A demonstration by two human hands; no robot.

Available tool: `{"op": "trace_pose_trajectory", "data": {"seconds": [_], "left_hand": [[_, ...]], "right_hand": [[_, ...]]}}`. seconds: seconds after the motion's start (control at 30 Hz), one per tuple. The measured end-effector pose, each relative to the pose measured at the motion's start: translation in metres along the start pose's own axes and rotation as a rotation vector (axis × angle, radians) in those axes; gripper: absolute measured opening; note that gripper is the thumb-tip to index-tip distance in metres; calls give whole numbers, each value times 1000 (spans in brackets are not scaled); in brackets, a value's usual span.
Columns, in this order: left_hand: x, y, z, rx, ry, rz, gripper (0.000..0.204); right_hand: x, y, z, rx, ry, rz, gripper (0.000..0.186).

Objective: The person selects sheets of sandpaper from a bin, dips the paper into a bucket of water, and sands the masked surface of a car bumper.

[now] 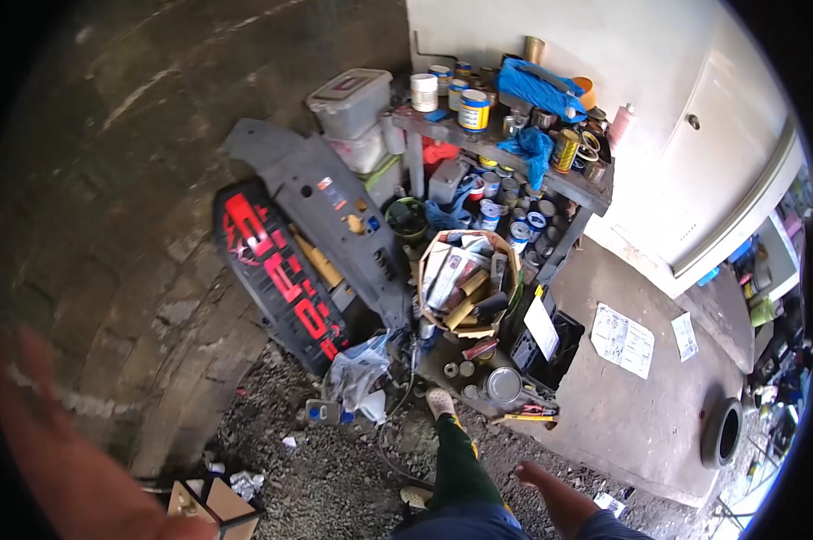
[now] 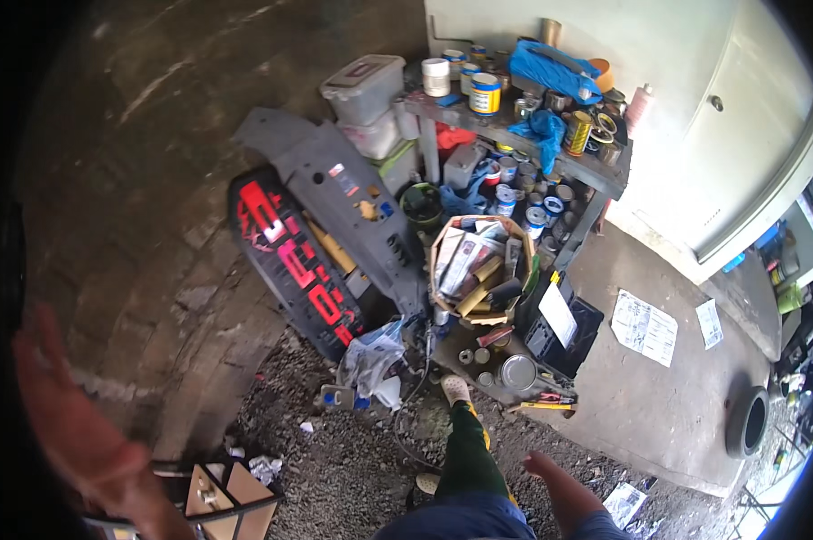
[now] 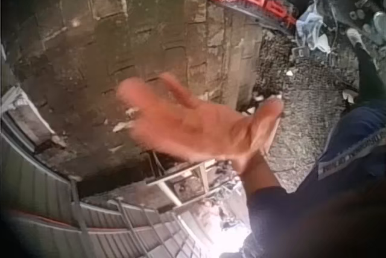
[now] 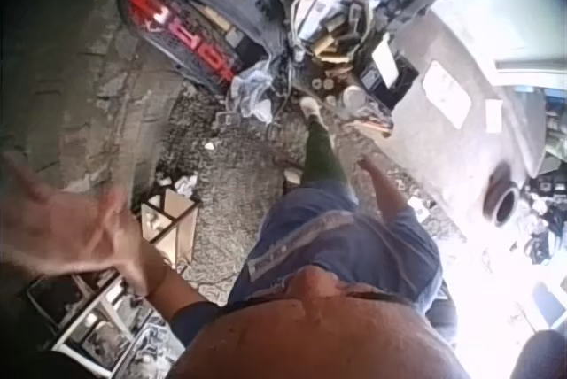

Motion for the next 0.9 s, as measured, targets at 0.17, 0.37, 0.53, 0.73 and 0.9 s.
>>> {"op": "trace_pose_trajectory", "data": {"seconds": [0.17,0.37,0.53,0.73,0.9], "left_hand": [[-310,-17,-137,792,-570,-584,53],[-535,169,-291,980,-1077,-1180,42],[-570,189,-298,1182,-1261,-1316,41],[-615,161,-311,1438,-1285,-1284,39],[-657,128,-273,1420,-1242,-1298,37]], "right_hand": [[118,-159,57,82,61,57,34],[266,-213,209,64,353,109,31],[390,-298,296,86,493,-5,35],[409,-286,392,-153,256,-314,35],[409,-293,356,26,291,-274,33]]}}
Point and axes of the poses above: each hand's wrist, its own z-axis towards the middle knuckle, its own x-axis out of the back of the hand, y = z × x, the point moved 3 cm from there along z, towards the middle knuckle, and after that the axes turned 15 degrees about -y, right-handed, at the moved point
